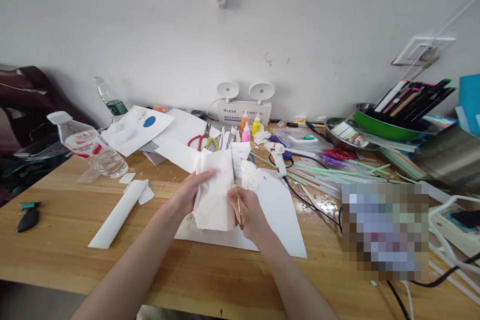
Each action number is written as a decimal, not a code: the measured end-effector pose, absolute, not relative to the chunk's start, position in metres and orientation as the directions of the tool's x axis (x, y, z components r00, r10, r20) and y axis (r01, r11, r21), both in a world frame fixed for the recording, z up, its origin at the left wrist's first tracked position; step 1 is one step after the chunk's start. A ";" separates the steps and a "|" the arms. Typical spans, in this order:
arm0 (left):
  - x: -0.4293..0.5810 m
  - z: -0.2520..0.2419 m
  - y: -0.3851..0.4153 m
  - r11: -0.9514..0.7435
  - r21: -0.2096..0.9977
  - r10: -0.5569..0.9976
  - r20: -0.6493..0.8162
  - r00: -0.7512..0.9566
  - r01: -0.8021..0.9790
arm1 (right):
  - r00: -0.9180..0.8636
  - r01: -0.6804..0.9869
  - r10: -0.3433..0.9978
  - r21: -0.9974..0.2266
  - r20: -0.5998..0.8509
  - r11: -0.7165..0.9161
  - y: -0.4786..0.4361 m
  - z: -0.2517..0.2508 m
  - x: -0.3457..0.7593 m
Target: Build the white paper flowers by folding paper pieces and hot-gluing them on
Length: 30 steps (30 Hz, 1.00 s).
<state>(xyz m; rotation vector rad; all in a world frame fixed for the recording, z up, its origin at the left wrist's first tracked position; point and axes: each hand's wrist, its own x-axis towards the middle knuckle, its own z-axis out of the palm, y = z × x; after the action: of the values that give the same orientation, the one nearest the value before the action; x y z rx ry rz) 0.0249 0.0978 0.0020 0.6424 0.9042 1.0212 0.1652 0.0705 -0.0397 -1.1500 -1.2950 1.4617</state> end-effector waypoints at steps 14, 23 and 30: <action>0.028 0.002 0.100 0.407 0.801 0.913 -0.362 0.186 -0.440 | -0.194 0.029 0.977 -0.996 -0.084 -0.080 0.071 -0.037 0.168; 0.028 -0.003 0.102 0.387 0.765 0.922 -0.327 0.208 -0.514 | -0.206 0.058 0.974 -0.994 -0.098 -0.088 0.072 -0.030 0.167; 0.027 -0.007 0.103 0.468 0.719 0.881 -0.338 0.330 -0.513 | -0.276 0.020 0.961 -1.000 0.018 0.024 0.071 -0.032 0.171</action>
<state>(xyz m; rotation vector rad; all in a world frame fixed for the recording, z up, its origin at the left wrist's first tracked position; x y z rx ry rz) 0.0267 0.1026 -0.0069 0.5469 0.7885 0.9731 0.1706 0.0713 -0.0321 -1.0647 -1.4398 1.3847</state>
